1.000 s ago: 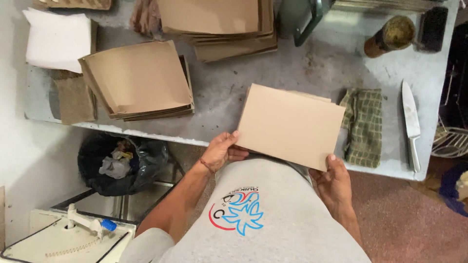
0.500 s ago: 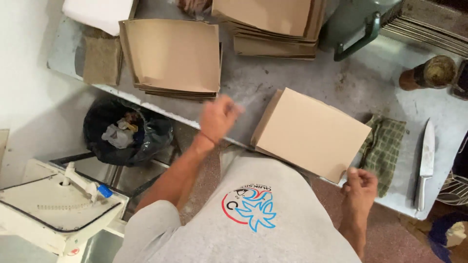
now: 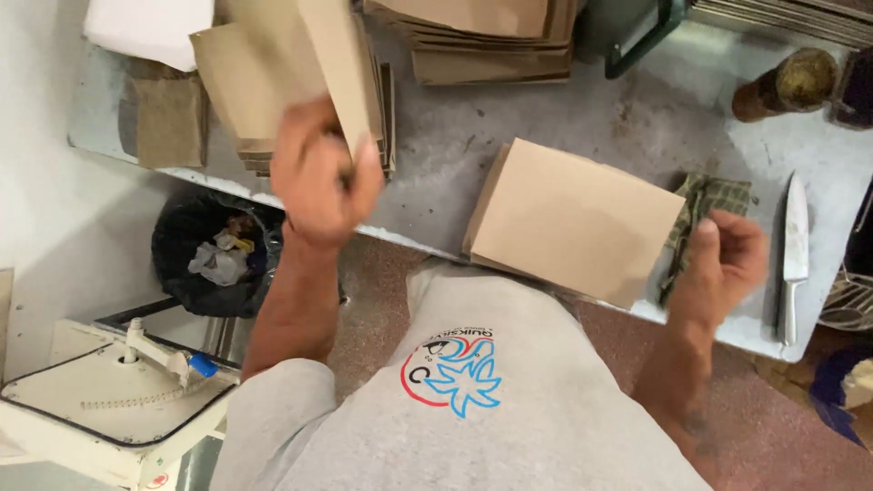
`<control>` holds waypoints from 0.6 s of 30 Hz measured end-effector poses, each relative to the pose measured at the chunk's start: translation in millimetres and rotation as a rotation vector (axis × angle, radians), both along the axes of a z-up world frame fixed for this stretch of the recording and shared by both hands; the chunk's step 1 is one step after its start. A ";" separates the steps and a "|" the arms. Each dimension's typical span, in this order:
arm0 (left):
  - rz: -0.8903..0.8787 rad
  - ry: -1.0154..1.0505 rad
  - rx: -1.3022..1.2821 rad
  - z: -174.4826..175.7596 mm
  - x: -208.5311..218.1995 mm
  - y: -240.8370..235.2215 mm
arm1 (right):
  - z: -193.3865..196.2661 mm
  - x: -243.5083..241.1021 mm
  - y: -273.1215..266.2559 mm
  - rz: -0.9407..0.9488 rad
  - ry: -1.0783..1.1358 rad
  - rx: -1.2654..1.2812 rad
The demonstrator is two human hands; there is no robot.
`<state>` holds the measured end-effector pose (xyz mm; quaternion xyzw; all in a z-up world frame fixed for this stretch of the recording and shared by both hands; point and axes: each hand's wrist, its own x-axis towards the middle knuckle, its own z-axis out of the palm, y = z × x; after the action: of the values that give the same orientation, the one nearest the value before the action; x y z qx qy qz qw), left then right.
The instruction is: The person assembles flat brown paperboard boxes by folding and interlocking the side flaps. They repeatedly pick up flat sheets, fold the sides into a rectangular box shape, and stack the finished boxes on the table.
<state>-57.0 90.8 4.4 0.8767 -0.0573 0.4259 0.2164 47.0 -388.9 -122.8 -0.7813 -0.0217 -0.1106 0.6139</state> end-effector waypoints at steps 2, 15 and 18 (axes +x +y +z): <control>-0.146 -0.120 -0.037 16.4 -11.5 -24.4 | 12.5 5.1 29.8 0.040 -0.067 0.040; -1.040 0.222 -0.760 -42.3 37.6 -90.9 | -40.7 66.8 -39.5 0.555 -0.121 0.526; -0.903 0.291 -0.199 -60.1 61.3 -63.5 | 7.6 26.1 -53.0 0.584 -0.233 0.083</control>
<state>4.3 27.4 -55.8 0.7898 -0.3601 0.1657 0.4680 73.1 -441.9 -115.3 -0.6985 -0.3109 -0.0190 0.6443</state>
